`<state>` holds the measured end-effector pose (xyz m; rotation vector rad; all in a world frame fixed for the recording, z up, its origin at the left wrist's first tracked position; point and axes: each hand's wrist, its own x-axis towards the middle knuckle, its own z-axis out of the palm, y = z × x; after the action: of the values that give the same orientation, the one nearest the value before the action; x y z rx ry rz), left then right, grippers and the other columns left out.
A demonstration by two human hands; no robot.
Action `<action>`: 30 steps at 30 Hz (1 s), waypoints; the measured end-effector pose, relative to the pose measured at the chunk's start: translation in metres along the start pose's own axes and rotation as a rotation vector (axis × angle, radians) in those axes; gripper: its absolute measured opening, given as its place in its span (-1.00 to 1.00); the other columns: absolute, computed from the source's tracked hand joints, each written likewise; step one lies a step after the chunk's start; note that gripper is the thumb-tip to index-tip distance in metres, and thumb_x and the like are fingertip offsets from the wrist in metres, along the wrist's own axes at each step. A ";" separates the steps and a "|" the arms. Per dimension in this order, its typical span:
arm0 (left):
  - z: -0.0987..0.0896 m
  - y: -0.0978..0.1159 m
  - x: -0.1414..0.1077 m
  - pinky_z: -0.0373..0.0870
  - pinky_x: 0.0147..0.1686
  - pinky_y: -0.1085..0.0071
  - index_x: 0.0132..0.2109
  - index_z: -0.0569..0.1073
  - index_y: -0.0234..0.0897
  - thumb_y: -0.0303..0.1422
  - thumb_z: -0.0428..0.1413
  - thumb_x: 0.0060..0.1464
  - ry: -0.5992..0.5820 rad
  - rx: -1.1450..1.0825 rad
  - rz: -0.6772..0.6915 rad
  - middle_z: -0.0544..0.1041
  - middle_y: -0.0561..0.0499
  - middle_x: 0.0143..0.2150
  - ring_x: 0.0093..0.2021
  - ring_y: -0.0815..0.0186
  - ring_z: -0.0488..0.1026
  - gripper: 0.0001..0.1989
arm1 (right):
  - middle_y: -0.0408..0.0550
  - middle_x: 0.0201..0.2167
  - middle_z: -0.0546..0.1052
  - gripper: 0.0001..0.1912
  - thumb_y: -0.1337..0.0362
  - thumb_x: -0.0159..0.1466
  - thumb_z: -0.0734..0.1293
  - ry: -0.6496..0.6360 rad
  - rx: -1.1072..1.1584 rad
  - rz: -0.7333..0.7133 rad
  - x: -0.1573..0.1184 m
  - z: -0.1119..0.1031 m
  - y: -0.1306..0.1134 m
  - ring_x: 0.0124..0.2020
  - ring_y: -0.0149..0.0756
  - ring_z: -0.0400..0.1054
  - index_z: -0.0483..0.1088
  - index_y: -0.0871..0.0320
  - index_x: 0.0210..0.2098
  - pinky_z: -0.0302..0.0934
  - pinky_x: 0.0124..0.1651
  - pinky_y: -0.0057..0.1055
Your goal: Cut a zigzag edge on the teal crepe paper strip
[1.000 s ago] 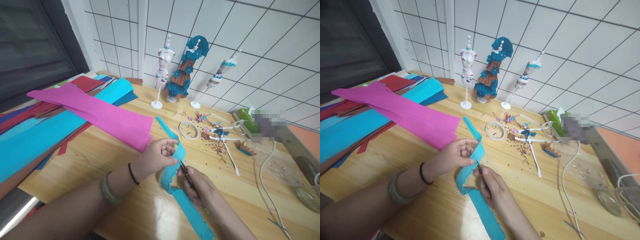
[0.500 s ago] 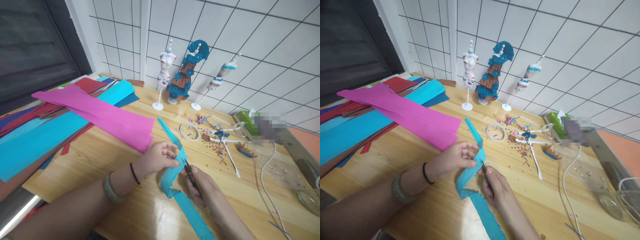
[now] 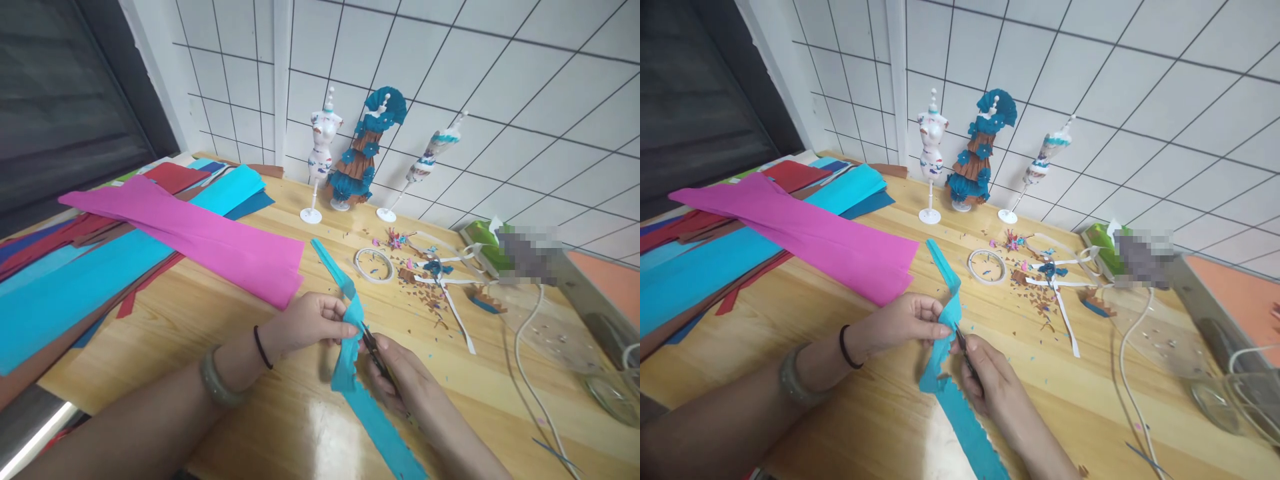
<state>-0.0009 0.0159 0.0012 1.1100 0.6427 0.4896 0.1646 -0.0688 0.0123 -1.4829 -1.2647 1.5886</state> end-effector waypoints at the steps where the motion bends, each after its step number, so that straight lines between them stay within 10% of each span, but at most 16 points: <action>1: 0.000 0.000 0.000 0.24 -0.50 0.56 -0.39 0.41 -0.39 -0.29 0.22 -0.18 0.014 -0.016 0.010 0.46 0.02 -0.48 -0.52 0.50 0.34 -0.75 | -0.33 -0.74 0.03 -0.60 -0.02 0.30 0.01 -0.003 -0.001 0.000 0.000 0.000 0.000 -0.72 -0.50 -0.12 0.19 0.15 -0.44 -0.20 -0.67 -0.51; 30: 0.005 0.000 -0.002 0.32 -0.32 0.44 -0.19 0.35 -0.33 -0.36 0.16 -0.10 -0.001 0.024 0.149 0.47 0.00 -0.36 -0.30 0.32 0.44 -0.71 | -0.33 -0.71 0.03 -0.59 -0.05 0.28 0.03 -0.061 0.034 0.020 -0.004 0.000 -0.006 -0.73 -0.52 -0.15 0.23 0.16 -0.38 -0.25 -0.69 -0.53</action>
<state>0.0008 0.0116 0.0032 1.1864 0.5684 0.6101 0.1645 -0.0699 0.0189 -1.4406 -1.2532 1.6717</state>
